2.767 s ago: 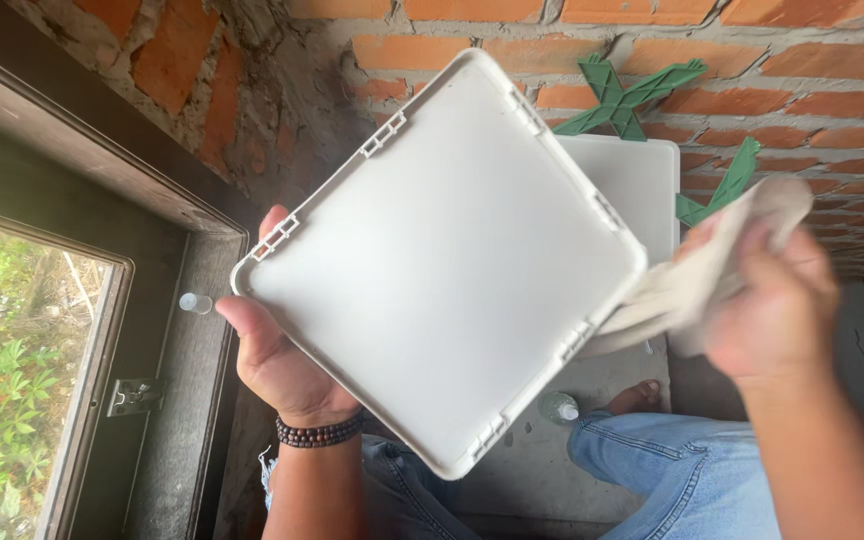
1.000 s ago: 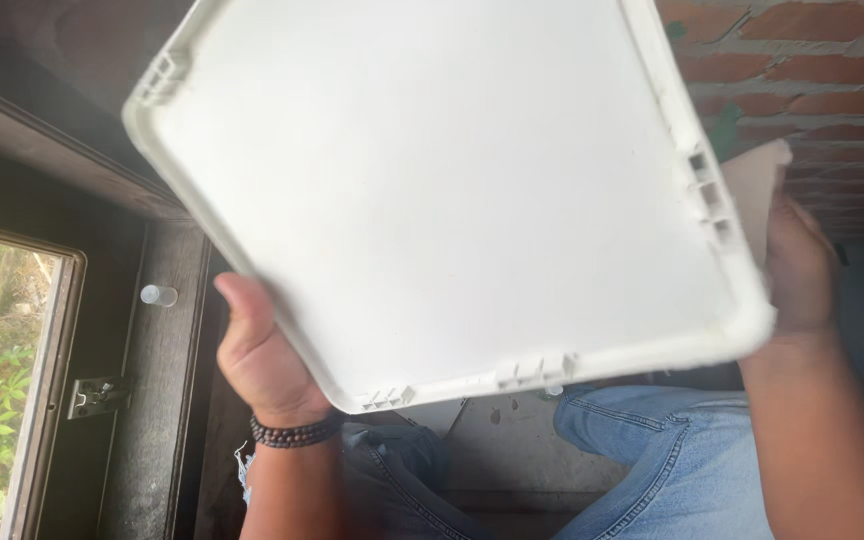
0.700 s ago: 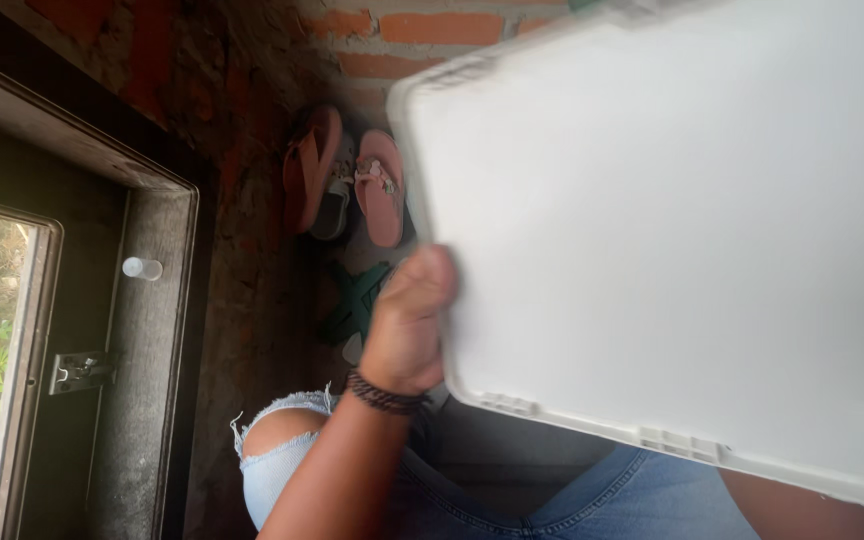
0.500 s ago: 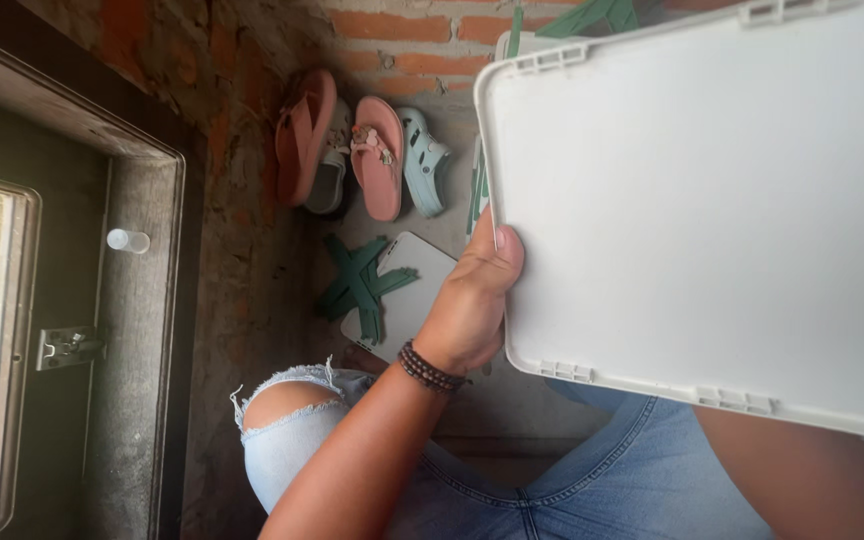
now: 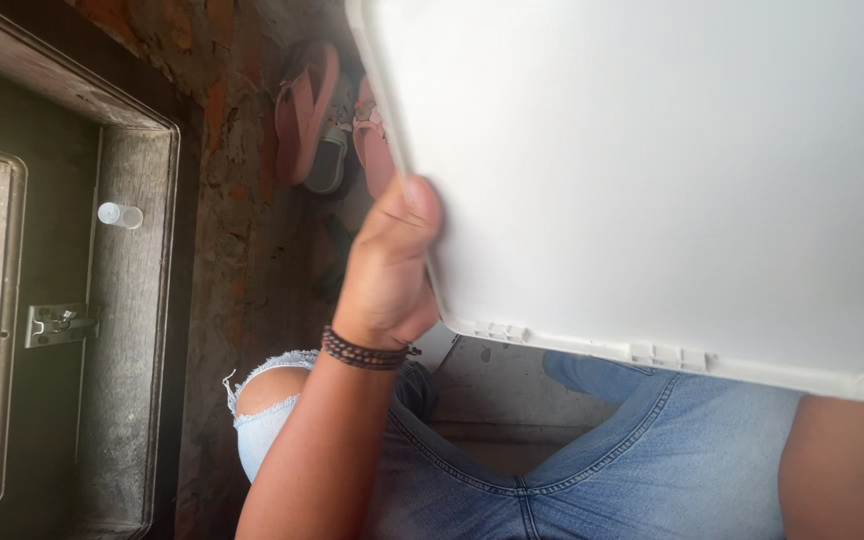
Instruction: The person cleans a white plastic lid by wiping it with a cloth, spraying it with a cleaning solution, and wiping it again. The person then stacks the cleaned lid on top of other lids.
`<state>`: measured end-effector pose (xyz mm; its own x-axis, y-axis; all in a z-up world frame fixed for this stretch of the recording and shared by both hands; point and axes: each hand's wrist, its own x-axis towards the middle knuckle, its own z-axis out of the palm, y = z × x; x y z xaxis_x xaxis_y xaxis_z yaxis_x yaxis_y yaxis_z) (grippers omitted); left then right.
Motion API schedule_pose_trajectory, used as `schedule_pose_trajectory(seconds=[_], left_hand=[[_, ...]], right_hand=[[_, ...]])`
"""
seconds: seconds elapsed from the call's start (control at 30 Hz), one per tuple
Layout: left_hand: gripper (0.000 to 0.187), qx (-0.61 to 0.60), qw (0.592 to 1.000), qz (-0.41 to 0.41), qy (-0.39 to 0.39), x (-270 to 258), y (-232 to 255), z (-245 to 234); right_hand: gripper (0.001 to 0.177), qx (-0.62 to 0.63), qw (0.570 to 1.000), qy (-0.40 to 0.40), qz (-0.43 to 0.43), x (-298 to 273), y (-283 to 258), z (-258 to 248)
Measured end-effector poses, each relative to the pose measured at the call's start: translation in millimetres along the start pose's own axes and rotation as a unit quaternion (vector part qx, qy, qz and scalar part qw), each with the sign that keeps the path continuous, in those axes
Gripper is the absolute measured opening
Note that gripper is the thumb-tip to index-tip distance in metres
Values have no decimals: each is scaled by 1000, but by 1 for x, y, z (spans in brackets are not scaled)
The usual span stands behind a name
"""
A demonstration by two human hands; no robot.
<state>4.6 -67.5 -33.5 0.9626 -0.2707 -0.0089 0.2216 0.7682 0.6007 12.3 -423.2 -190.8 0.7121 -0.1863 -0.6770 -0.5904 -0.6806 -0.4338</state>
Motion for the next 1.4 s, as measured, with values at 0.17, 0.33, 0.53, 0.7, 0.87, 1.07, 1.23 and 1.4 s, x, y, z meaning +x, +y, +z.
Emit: schedule_pose_trajectory(seconds=[0.17, 0.33, 0.53, 0.7, 0.87, 1.07, 1.23, 1.4], left_hand=[[59, 4, 993, 105, 45, -6, 33, -3], [65, 7, 975, 195, 104, -9, 50, -10], [71, -63, 965, 231, 104, 2, 43, -16], [71, -141, 978, 147, 50, 12, 21, -6], [68, -99, 990, 77, 63, 27, -10, 9], [67, -153, 988, -21, -25, 21, -17, 21], [63, -121, 992, 17, 34, 3, 16, 15], [60, 87, 969, 198, 117, -21, 66, -3]], right_hand=[[67, -110, 993, -14, 30, 25, 15, 39], [69, -176, 984, -10, 28, 31, 5, 60], [72, -175, 985, -5, 1, 10, 0, 11], [75, -104, 994, 2, -25, -6, -14, -4], [78, -16, 999, 17, -31, -34, -9, -29], [81, 17, 1000, 20, -3, -47, -5, -46], [84, -30, 999, 2, 45, -36, -1, -36], [87, -120, 988, -44, 84, -13, -15, 5]])
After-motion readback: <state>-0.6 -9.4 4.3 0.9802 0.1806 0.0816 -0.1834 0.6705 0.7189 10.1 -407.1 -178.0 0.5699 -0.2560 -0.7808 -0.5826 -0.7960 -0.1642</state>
